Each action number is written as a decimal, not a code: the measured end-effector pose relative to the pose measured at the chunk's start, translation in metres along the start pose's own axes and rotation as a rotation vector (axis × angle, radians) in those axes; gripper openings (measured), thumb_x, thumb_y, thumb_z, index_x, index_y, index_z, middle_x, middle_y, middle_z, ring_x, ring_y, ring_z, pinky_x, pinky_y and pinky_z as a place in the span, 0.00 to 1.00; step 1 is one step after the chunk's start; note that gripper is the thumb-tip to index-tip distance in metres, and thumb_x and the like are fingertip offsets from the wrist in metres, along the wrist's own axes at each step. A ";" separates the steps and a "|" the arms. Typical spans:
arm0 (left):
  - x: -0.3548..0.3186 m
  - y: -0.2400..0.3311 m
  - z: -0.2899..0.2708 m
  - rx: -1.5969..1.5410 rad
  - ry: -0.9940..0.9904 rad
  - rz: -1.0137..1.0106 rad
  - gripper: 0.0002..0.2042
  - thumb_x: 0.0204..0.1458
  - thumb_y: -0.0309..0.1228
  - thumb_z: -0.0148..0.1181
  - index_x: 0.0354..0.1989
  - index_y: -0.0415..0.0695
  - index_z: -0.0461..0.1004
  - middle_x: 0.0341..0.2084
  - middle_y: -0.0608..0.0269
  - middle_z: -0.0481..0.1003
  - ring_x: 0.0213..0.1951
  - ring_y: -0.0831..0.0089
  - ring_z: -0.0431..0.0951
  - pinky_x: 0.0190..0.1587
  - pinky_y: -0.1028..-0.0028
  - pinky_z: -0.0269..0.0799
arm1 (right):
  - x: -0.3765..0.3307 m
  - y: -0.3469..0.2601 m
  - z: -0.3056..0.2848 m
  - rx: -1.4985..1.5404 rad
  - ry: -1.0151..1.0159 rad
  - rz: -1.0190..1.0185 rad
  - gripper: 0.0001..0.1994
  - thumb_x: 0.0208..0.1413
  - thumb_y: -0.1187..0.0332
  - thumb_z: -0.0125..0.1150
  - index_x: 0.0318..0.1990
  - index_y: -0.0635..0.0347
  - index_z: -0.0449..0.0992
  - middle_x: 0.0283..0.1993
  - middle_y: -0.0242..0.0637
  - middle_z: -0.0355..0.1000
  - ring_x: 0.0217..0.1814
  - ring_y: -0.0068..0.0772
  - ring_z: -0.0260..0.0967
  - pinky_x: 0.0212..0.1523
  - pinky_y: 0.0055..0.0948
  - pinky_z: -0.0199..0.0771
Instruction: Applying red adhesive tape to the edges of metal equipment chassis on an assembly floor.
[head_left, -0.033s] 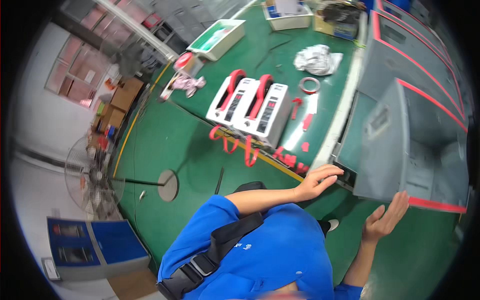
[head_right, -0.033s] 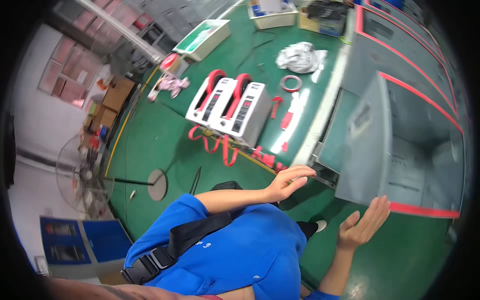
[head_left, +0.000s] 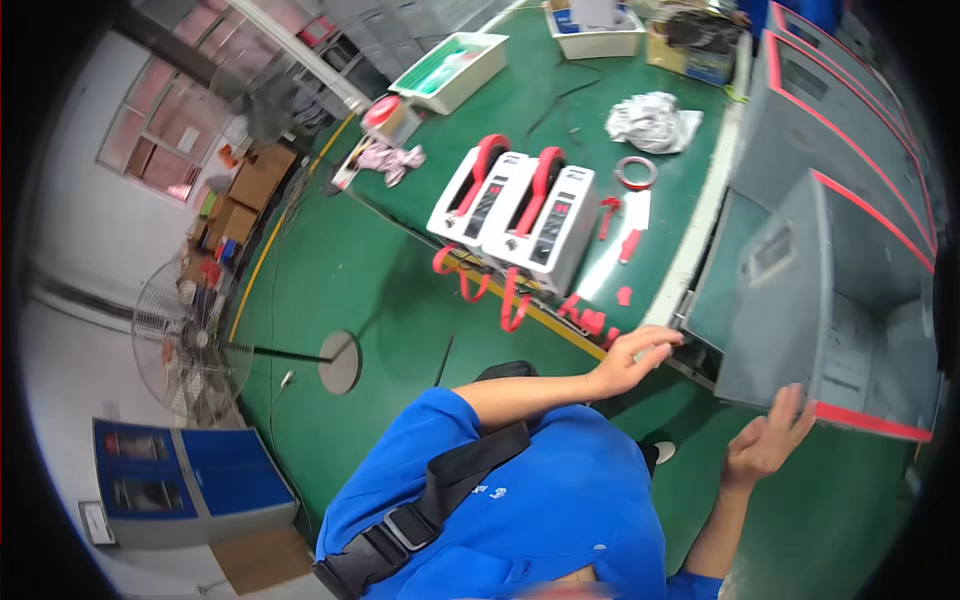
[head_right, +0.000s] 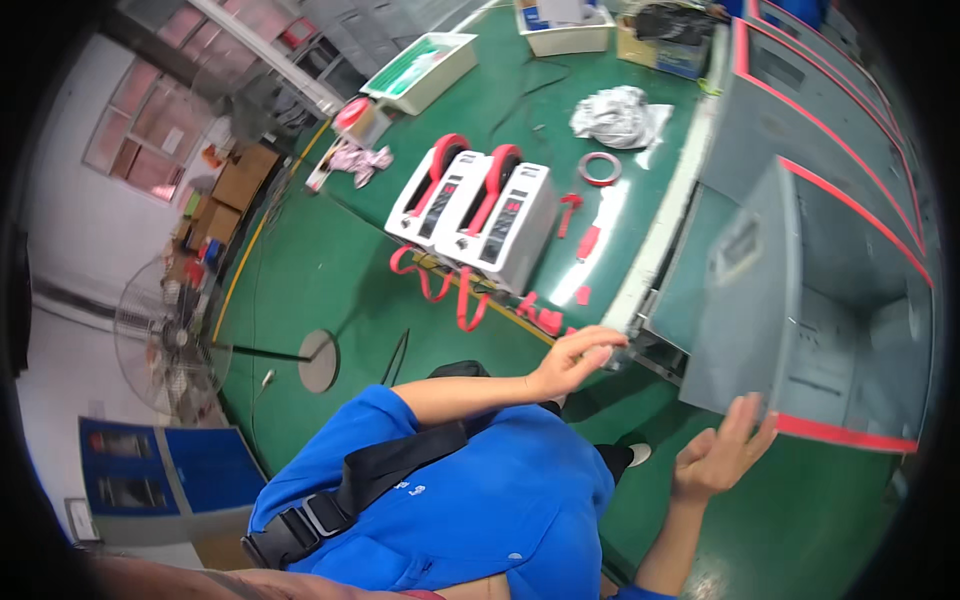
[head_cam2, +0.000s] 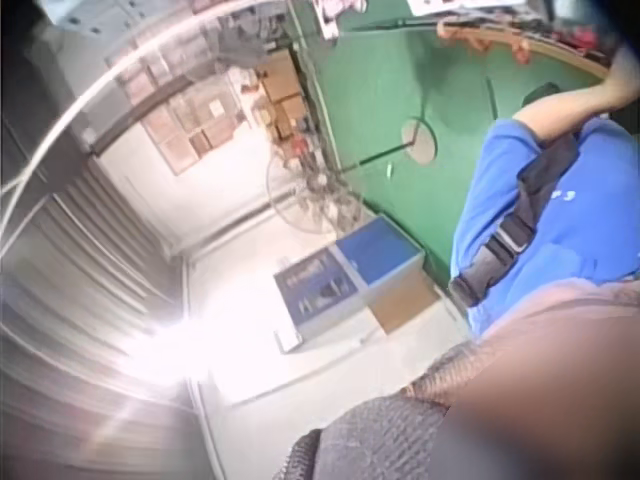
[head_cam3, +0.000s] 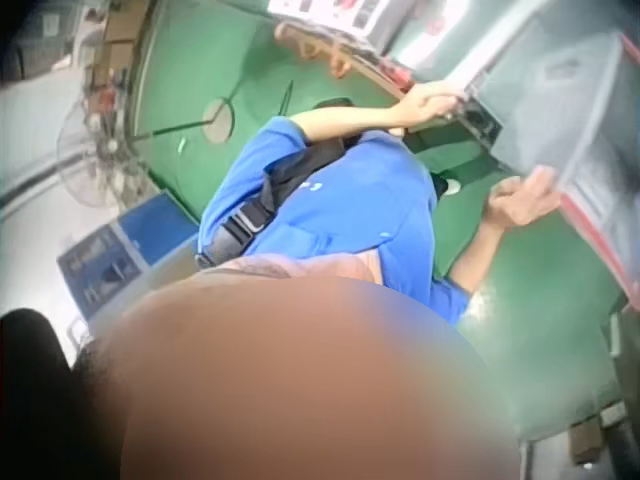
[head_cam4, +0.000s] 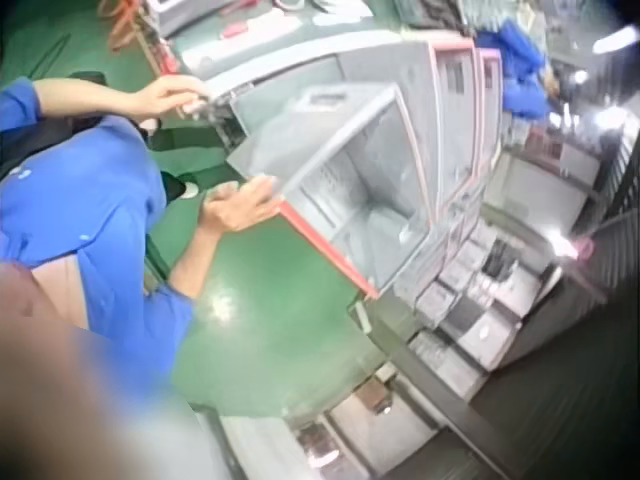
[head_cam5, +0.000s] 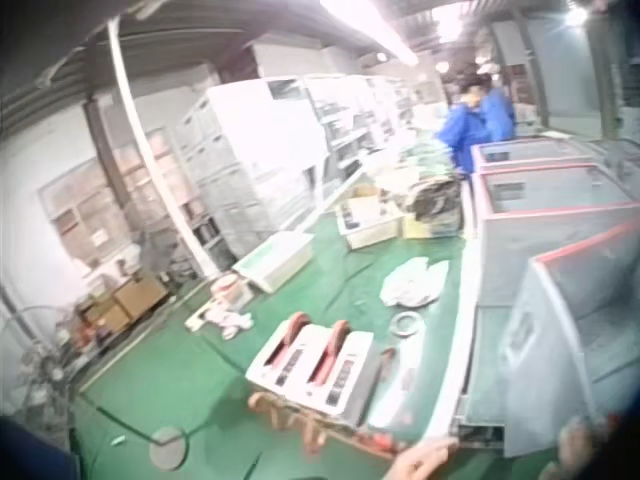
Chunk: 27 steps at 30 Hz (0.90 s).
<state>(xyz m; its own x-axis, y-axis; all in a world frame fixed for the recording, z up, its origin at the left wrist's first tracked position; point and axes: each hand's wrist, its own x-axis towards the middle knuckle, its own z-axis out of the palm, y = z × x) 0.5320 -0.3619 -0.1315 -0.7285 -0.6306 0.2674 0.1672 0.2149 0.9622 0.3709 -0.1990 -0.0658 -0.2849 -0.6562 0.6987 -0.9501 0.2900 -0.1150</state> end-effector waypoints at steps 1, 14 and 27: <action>-0.009 -0.008 -0.019 0.010 0.161 -0.053 0.10 0.54 0.26 0.47 0.43 0.37 0.69 0.40 0.60 0.70 0.43 0.75 0.68 0.46 0.76 0.63 | -0.012 -0.014 0.012 0.035 -0.117 -0.055 0.18 0.57 0.68 0.39 0.50 0.74 0.63 0.54 0.52 0.61 0.59 0.55 0.55 0.59 0.49 0.50; -0.118 -0.121 -0.210 0.148 0.758 -0.565 0.14 0.49 0.38 0.58 0.29 0.37 0.74 0.17 0.67 0.70 0.19 0.83 0.67 0.20 0.83 0.60 | -0.071 -0.127 0.084 0.558 -0.463 0.091 0.15 0.46 0.73 0.54 0.44 0.64 0.69 0.51 0.46 0.64 0.57 0.48 0.58 0.56 0.40 0.57; -0.092 0.070 -0.066 0.411 -0.298 0.048 0.08 0.46 0.25 0.58 0.35 0.39 0.73 0.19 0.58 0.71 0.21 0.68 0.72 0.24 0.73 0.66 | 0.010 -0.123 -0.003 0.667 -0.348 -0.304 0.16 0.41 0.64 0.60 0.38 0.59 0.71 0.36 0.36 0.67 0.39 0.35 0.66 0.43 0.31 0.64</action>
<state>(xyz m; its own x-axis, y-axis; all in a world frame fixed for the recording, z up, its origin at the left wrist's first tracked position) 0.6550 -0.3381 -0.0857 -0.8943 -0.3855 0.2272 -0.0260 0.5517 0.8337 0.4855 -0.2393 -0.0426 0.0790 -0.8502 0.5205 -0.8367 -0.3404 -0.4291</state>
